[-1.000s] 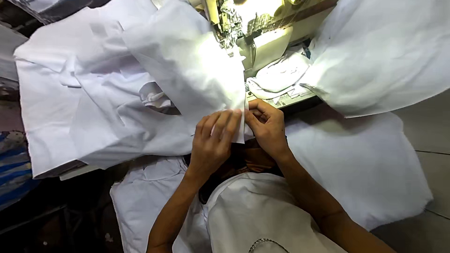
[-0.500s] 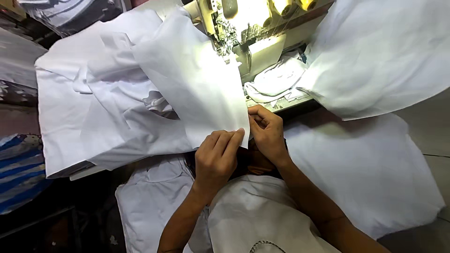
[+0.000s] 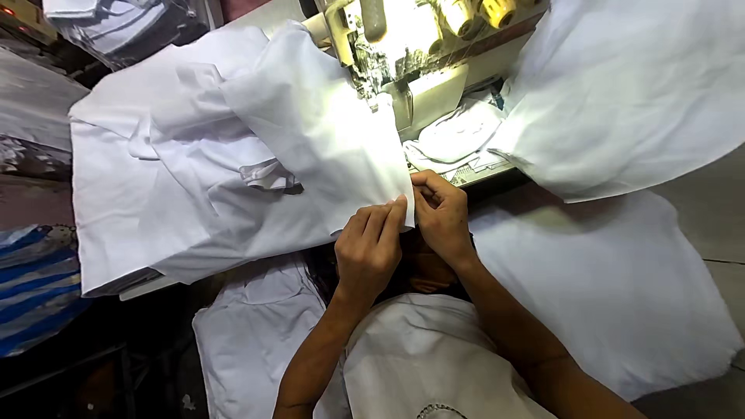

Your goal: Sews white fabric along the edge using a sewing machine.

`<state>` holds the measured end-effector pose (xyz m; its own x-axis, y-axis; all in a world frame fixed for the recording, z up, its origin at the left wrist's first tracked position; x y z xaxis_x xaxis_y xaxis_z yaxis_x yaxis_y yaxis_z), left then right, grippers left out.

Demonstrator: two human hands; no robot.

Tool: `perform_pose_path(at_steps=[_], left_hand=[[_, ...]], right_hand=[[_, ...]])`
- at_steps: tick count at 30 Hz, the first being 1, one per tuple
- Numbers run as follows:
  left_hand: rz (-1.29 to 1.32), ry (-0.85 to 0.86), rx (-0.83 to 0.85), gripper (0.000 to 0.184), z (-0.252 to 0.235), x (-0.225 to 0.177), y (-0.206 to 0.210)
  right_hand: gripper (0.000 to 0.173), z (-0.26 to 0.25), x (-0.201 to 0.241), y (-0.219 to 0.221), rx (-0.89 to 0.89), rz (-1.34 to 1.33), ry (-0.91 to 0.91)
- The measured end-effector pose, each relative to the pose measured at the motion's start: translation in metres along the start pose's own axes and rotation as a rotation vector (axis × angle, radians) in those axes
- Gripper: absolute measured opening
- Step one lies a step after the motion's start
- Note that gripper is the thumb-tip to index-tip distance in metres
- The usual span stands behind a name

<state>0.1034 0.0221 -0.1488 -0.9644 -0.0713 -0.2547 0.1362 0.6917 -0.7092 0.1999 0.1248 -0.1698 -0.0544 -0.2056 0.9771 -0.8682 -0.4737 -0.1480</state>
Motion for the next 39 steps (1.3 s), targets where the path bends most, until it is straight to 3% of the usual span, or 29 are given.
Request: perform_pose_path(at_steps=[16, 31, 39], left_hand=[[-0.256, 0.028, 0.103, 0.021, -0.047, 0.005, -0.001], [-0.242, 0.098, 0.090, 0.018, -0.052, 0.012, 0.000], [-0.199, 0.235, 0.080, 0.017, -0.041, 0.008, -0.003]], right_hand=[[0.012, -0.023, 0.011, 0.007, -0.023, 0.036, -0.067], [0.011, -0.019, 0.017, 0.000, 0.009, -0.046, 0.016], [0.026, -0.016, 0.011, -0.013, 0.174, -0.272, 0.108]])
Point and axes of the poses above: each hand's wrist, its own z-axis away from the middle knuckle, its own y-axis out of the palm, x = y × z, the point moved 1 cm from there along -z, towards the middle knuckle
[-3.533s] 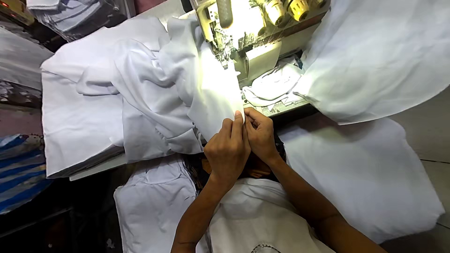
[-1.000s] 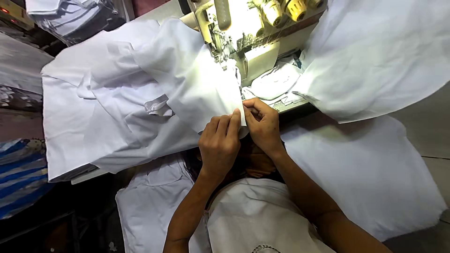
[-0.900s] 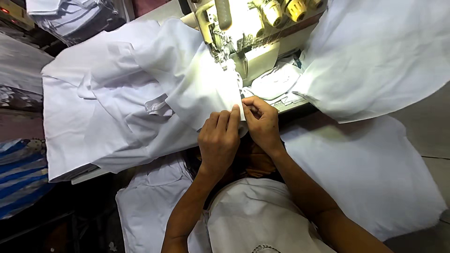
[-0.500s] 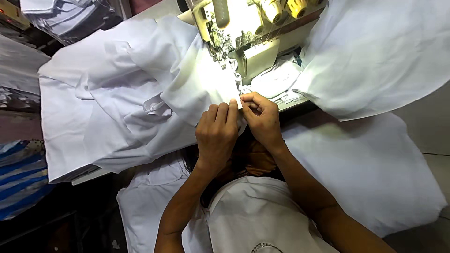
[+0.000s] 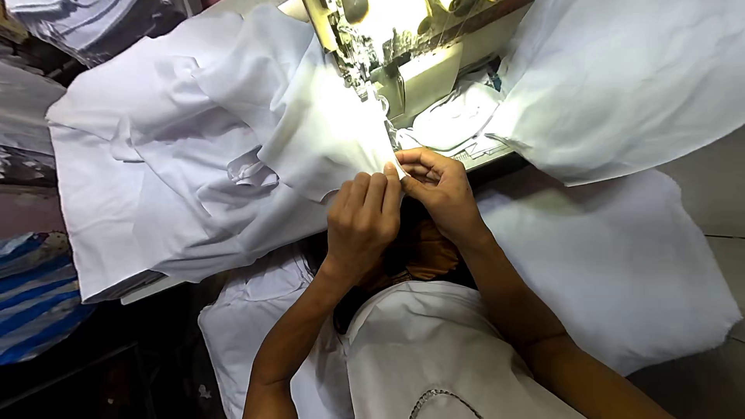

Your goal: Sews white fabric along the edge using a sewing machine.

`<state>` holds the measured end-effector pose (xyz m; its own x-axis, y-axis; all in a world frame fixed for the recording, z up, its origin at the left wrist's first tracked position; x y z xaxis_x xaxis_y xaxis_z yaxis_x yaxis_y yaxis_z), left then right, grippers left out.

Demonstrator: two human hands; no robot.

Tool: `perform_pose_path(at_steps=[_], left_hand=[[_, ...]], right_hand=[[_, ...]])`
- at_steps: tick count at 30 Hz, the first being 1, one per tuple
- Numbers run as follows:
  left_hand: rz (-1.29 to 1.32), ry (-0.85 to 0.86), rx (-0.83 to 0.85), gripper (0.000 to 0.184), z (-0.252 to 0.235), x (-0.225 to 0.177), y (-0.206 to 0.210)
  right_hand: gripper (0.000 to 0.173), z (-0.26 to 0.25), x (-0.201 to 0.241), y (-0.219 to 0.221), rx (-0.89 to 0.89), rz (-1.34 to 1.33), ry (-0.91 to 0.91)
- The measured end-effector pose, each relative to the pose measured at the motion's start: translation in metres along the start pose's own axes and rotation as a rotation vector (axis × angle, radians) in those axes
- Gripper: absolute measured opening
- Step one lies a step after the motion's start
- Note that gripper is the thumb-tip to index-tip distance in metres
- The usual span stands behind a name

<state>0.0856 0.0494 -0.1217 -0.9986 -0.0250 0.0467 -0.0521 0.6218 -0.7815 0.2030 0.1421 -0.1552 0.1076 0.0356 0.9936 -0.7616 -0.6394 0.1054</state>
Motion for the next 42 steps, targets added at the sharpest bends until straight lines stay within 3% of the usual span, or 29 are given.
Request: perform_pose_path(at_steps=[10, 22, 42], left_hand=[[-0.049, 0.043, 0.080, 0.021, 0.005, -0.005, 0.006], [0.072, -0.088, -0.058, 0.018, 0.010, 0.002, 0.002], [-0.056, -0.068, -0.073, 0.017, -0.016, 0.004, 0.013]], right_hand=[[0.024, 0.003, 0.001, -0.002, -0.025, 0.022, 0.016], [0.011, -0.001, 0.004, 0.011, -0.161, 0.297, -0.081], [0.015, -0.020, 0.004, 0.006, -0.120, 0.234, -0.092]])
Point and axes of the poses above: each hand's wrist, its own z-axis away from the middle knuckle, its own y-axis out of the palm, x = y × z, the point moved 1 cm from there along -z, towards the middle knuckle
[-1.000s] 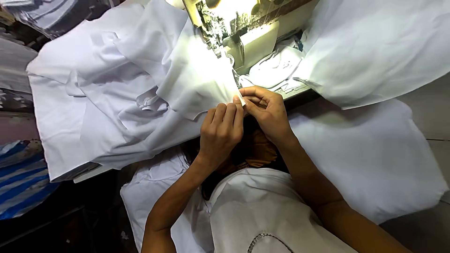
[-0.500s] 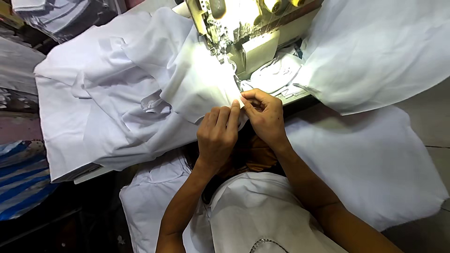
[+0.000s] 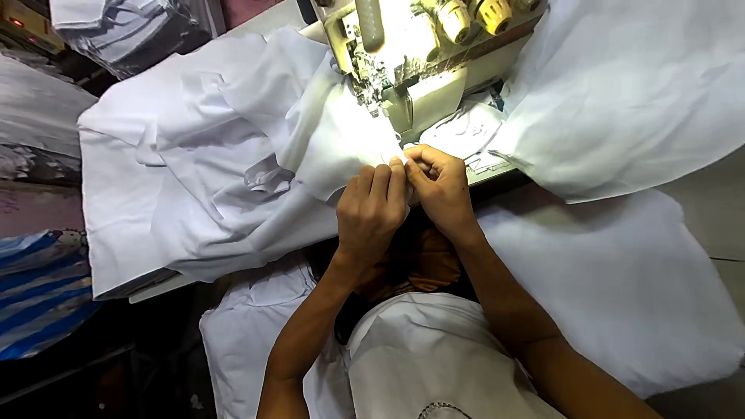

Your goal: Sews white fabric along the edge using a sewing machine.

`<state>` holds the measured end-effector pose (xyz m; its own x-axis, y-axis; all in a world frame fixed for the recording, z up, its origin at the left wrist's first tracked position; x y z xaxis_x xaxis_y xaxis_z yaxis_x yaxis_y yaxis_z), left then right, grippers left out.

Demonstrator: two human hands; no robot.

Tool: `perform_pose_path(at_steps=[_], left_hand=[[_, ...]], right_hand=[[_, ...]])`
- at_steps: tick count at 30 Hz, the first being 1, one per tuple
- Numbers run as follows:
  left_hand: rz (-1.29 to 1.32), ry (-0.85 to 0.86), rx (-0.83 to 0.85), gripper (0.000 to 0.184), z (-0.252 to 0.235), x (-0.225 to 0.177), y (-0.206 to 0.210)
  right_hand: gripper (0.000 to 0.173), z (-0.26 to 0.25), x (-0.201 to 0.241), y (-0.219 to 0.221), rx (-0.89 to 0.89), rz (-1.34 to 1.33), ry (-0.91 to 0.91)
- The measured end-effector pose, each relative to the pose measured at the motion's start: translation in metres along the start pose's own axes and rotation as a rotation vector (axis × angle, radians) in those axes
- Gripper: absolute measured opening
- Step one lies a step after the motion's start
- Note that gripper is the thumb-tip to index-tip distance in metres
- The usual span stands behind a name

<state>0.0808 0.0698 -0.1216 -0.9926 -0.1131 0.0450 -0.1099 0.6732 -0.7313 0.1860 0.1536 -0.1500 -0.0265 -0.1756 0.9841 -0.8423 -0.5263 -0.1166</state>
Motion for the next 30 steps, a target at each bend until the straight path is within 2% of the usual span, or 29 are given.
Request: perform_pose_path(at_steps=[3, 4, 7, 9, 11, 13, 14, 16, 18, 20, 22, 25, 27, 28, 30], left_hand=[[-0.004, 0.008, -0.003, 0.018, 0.002, -0.001, 0.001], [0.001, 0.009, -0.009, 0.017, 0.002, -0.002, 0.001], [0.054, 0.000, -0.001, 0.015, 0.005, 0.001, 0.003], [0.135, -0.065, 0.065, 0.020, 0.011, 0.016, -0.003], [0.164, -0.159, 0.175, 0.033, 0.027, 0.047, -0.015], [0.123, -0.268, 0.266, 0.051, 0.059, 0.096, -0.026], [0.110, -0.312, 0.286, 0.053, 0.078, 0.122, -0.029], [0.083, -0.321, 0.251, 0.032, 0.110, 0.166, -0.040], [0.047, -0.288, 0.216, 0.020, 0.116, 0.194, -0.063], [0.045, -0.250, 0.221, 0.019, 0.097, 0.220, -0.091], [-0.014, -0.197, 0.229, 0.022, 0.055, 0.248, -0.114], [-0.046, -0.102, 0.318, 0.025, -0.018, 0.276, -0.111], [0.005, -0.070, 0.466, 0.024, -0.051, 0.270, -0.096], [0.048, -0.067, 0.514, 0.026, -0.061, 0.254, -0.092], [0.173, -0.027, 0.486, 0.034, -0.062, 0.197, -0.085]], right_hand=[[0.038, -0.007, 0.001, -0.001, 0.035, -0.100, 0.073], [0.039, -0.012, 0.003, -0.001, 0.047, -0.111, 0.081], [0.021, -0.035, 0.003, 0.003, 0.016, -0.084, 0.034], [0.016, -0.043, 0.004, 0.001, 0.024, -0.042, 0.018], [0.016, -0.040, 0.008, -0.004, 0.040, -0.003, -0.002], [0.017, -0.035, 0.010, -0.008, 0.056, 0.004, -0.014], [0.015, -0.038, 0.008, -0.009, 0.065, 0.000, -0.016], [0.012, -0.040, 0.008, -0.011, 0.102, -0.009, -0.010], [0.010, -0.032, 0.012, -0.014, 0.135, 0.013, 0.006], [0.009, -0.028, 0.015, -0.015, 0.146, 0.025, 0.006], [0.009, -0.028, 0.016, -0.013, 0.156, 0.025, 0.001], [0.011, -0.025, 0.017, -0.003, 0.150, 0.020, 0.001], [0.012, -0.023, 0.017, 0.001, 0.134, 0.001, 0.014], [0.011, -0.022, 0.016, 0.001, 0.129, -0.015, 0.021], [0.012, -0.018, 0.015, -0.002, 0.142, -0.070, 0.043]])
Point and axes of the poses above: each hand's wrist, its own z-axis away from the middle knuckle, its own y-axis out of the palm, x = y × z, the point moved 1 cm from there along -z, towards the middle knuckle
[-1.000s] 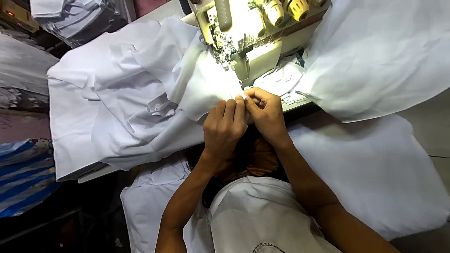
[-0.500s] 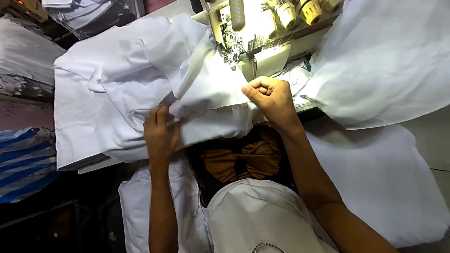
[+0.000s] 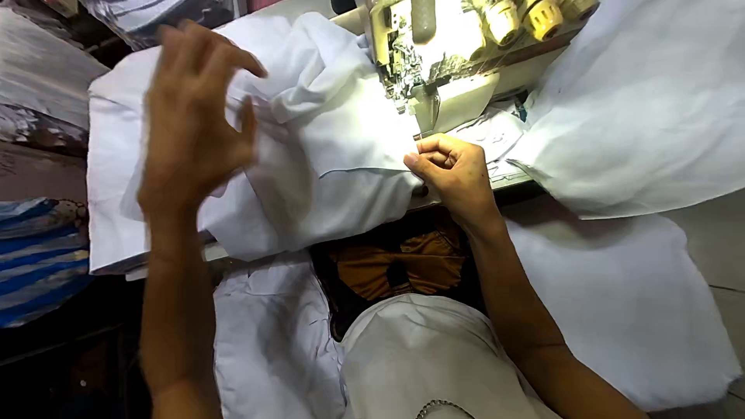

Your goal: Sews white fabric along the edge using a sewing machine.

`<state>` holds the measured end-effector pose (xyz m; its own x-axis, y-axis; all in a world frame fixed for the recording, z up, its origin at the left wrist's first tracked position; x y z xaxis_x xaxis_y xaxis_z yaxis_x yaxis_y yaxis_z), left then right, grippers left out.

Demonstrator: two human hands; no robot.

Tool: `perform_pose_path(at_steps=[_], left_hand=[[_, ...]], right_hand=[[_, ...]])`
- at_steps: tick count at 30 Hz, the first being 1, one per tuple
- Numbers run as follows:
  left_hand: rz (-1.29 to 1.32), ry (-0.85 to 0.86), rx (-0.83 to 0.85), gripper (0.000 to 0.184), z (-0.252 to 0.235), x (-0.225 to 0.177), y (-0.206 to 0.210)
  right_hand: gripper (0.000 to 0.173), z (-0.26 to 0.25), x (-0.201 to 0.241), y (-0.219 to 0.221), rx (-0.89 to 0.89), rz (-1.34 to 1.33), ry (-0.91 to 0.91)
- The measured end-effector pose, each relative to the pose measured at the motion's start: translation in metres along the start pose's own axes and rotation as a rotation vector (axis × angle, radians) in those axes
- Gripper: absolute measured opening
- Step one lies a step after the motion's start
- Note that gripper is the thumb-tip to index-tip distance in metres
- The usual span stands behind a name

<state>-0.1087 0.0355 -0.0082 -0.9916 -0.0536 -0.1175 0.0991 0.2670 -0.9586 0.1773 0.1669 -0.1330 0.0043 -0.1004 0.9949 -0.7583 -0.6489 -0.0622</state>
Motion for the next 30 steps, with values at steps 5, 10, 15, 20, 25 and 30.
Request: perform_pose_path(at_steps=[5, 10, 15, 20, 25, 30], left_hand=[[-0.043, 0.230, -0.180, 0.031, 0.016, -0.125, 0.092], [-0.137, 0.280, -0.329, 0.023, 0.014, -0.133, 0.125], [-0.043, 0.282, -0.361, 0.019, 0.019, -0.143, 0.116], [-0.114, 0.280, -0.371, 0.019, 0.021, -0.158, 0.126], [-0.158, 0.264, -0.331, 0.017, 0.020, -0.167, 0.133], [-0.089, 0.198, -0.404, 0.023, 0.028, -0.165, 0.147]], right_hand=[[0.018, 0.001, -0.005, -0.010, 0.049, -0.076, 0.028], [0.021, 0.002, -0.006, -0.016, 0.088, -0.110, 0.027], [0.021, 0.003, -0.010, -0.016, 0.095, -0.218, 0.057], [0.025, 0.007, -0.006, -0.015, 0.052, -0.317, 0.125], [0.014, -0.004, -0.007, -0.008, -0.064, -0.129, 0.045], [0.013, 0.004, 0.000, -0.005, -0.103, 0.013, 0.041]])
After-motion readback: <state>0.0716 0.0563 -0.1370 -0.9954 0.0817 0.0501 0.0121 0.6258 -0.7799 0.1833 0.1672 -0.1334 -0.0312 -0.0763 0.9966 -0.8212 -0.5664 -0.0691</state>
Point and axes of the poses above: each hand's wrist, its own z-axis away from the middle knuckle, its own y-axis out of the palm, x = y × z, the point moved 1 cm from there along -z, towards the middle knuckle
